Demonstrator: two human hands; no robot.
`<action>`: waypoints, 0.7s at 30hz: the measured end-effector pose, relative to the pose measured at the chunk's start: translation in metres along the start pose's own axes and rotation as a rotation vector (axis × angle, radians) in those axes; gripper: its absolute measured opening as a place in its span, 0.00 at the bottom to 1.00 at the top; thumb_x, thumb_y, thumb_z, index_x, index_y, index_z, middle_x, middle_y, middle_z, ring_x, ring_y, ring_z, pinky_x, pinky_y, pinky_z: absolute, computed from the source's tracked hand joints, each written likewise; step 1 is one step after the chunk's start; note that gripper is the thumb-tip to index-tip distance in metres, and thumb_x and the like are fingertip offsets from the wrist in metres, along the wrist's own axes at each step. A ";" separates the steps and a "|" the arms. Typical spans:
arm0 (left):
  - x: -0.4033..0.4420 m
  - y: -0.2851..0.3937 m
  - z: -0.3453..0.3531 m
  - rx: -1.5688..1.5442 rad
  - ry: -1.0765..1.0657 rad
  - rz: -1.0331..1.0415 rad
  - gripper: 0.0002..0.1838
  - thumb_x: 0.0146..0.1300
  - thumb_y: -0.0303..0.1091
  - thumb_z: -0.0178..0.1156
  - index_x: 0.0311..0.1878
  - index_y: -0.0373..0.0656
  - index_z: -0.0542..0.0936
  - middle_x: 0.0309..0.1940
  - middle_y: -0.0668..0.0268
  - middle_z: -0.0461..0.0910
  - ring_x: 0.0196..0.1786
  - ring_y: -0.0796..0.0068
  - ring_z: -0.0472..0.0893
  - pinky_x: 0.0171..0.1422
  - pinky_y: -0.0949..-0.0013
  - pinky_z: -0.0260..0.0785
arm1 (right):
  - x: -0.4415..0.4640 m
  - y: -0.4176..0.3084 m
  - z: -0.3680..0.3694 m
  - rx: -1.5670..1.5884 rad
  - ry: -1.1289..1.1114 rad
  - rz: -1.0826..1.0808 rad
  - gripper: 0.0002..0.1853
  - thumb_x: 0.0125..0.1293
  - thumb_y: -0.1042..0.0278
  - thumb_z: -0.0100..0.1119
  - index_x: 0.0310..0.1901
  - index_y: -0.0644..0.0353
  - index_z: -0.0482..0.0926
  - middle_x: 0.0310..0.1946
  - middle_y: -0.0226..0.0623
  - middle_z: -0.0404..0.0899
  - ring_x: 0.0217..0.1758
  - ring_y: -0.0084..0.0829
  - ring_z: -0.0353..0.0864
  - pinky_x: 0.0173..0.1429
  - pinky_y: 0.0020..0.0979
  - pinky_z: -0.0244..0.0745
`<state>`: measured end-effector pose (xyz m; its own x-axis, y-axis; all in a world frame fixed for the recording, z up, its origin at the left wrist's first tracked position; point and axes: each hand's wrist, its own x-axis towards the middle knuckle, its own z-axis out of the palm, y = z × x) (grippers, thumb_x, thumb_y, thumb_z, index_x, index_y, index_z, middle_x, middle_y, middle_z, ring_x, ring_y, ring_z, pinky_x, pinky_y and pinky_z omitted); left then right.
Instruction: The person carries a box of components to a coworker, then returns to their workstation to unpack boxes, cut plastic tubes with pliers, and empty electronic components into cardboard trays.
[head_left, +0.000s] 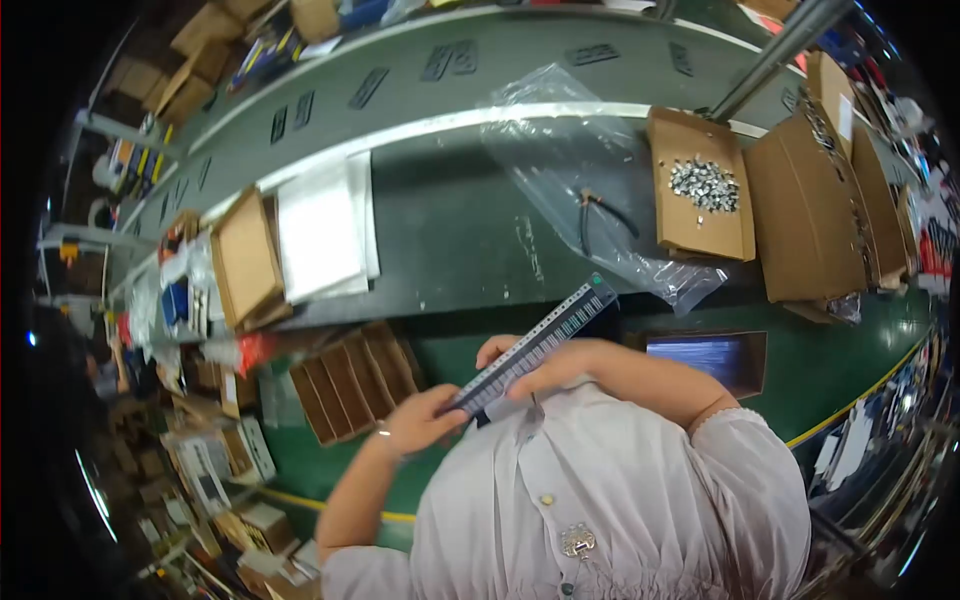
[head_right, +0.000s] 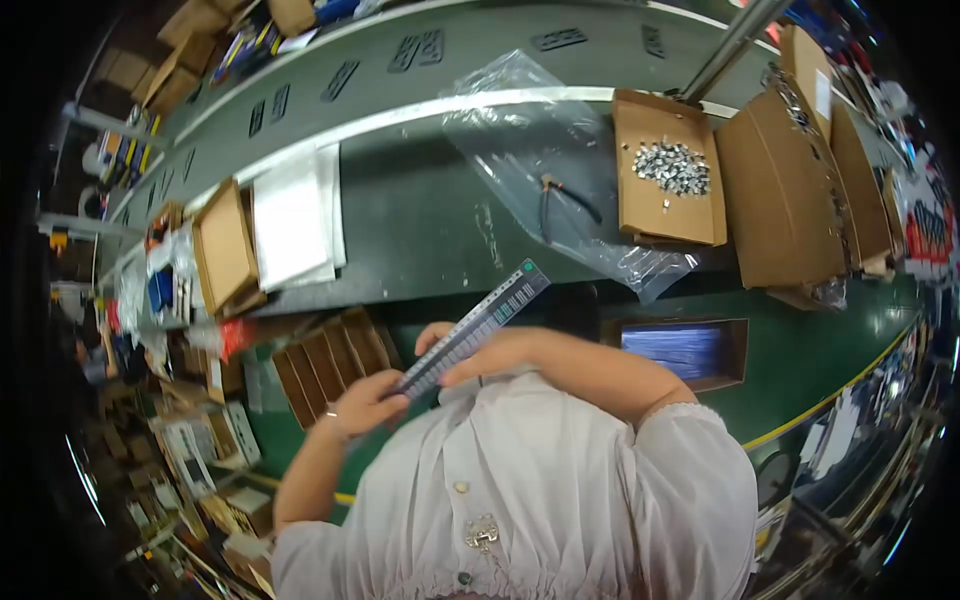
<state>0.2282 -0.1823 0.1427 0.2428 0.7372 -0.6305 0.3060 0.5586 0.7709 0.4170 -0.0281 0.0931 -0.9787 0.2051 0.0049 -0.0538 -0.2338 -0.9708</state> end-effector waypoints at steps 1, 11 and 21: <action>0.018 -0.005 0.005 -0.035 0.071 0.008 0.11 0.56 0.36 0.50 0.37 0.38 0.68 0.23 0.67 0.71 0.22 0.82 0.71 0.26 0.78 0.65 | 0.009 0.004 -0.021 -0.266 -0.201 -0.151 0.19 0.49 0.67 0.58 0.43 0.61 0.66 0.31 0.33 0.72 0.34 0.27 0.73 0.39 0.26 0.68; 0.062 -0.012 0.015 -0.090 0.506 0.172 0.09 0.57 0.35 0.49 0.32 0.38 0.66 0.20 0.66 0.74 0.17 0.82 0.71 0.21 0.80 0.63 | 0.002 0.069 -0.172 -1.322 1.070 0.763 0.41 0.36 0.51 0.65 0.52 0.60 0.58 0.49 0.44 0.59 0.53 0.44 0.59 0.56 0.36 0.56; 0.076 0.019 0.007 0.038 0.480 0.212 0.12 0.57 0.40 0.48 0.33 0.40 0.67 0.18 0.68 0.74 0.17 0.80 0.72 0.22 0.79 0.63 | -0.040 0.009 -0.178 -0.418 1.136 0.337 0.20 0.42 0.69 0.53 0.40 0.61 0.65 0.26 0.40 0.69 0.32 0.35 0.72 0.36 0.31 0.67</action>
<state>0.2589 -0.1182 0.1086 -0.1437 0.9286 -0.3421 0.3317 0.3709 0.8674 0.4906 0.1312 0.0412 -0.1973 0.9438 -0.2651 0.4351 -0.1579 -0.8864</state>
